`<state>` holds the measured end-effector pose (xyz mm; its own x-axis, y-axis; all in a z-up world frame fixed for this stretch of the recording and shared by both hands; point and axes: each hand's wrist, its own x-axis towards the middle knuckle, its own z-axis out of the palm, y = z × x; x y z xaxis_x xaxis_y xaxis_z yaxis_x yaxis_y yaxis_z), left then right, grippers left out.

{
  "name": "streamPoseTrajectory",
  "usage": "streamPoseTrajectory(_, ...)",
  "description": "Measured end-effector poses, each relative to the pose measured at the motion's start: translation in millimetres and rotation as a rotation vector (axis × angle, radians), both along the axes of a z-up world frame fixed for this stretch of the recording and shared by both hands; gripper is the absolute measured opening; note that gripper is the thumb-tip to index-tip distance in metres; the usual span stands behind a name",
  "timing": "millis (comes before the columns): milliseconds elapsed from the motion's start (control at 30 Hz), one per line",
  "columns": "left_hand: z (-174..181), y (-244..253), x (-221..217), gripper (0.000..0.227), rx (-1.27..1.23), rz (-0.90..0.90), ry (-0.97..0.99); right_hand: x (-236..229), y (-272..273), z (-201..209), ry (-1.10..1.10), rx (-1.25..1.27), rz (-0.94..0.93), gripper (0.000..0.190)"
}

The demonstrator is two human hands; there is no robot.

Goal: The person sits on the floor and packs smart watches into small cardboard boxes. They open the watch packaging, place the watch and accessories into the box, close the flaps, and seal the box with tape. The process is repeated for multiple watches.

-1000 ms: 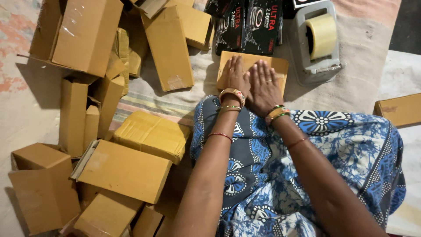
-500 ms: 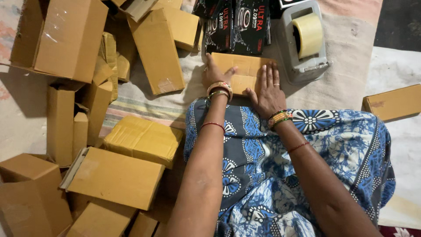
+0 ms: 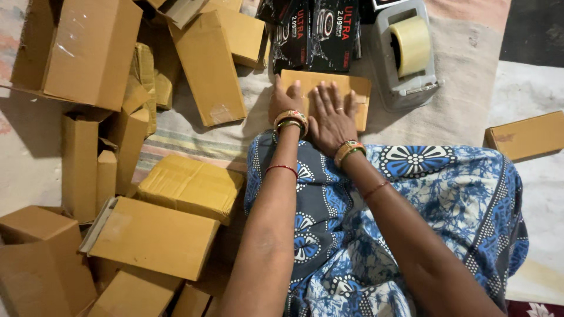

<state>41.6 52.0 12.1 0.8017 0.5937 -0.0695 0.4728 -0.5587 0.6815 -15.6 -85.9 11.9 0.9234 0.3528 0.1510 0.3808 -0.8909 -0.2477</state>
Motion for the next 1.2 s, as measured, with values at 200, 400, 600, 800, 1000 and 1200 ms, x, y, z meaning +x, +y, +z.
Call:
streamPoseTrajectory(200, -4.2, 1.9, 9.8, 0.052, -0.027, 0.057, 0.061, 31.9, 14.2, 4.3, 0.071, -0.071, 0.013, 0.074)
streamPoseTrajectory(400, -14.0, 4.4, 13.9, 0.044, 0.091, 0.025, 0.129, 35.8, -13.2, 7.0, 0.145, -0.009, -0.261, 0.092)
streamPoseTrajectory(600, -13.5, -0.6, 14.7, 0.044, 0.033, 0.09, 0.148, 19.9, -48.9, -22.9, 0.201, 0.408, -0.491, 0.103)
streamPoseTrajectory(800, 1.7, 12.6, 16.3, 0.066, -0.15, 0.188, 0.163, 28.1, -64.9, -42.2, 0.32, 0.875, -0.479, 0.08)
streamPoseTrajectory(1000, 2.7, 18.5, 11.7, 0.088, -0.49, 0.299, -0.433, 37.9, -88.3, -8.1, 0.351, 2.07, -0.27, 0.062)
streamPoseTrajectory(1200, -23.5, 22.7, 22.3, 0.077, -0.463, 0.359, -0.239, 24.3, -94.3, -11.9, 0.151, 1.926, -0.084, 0.048)
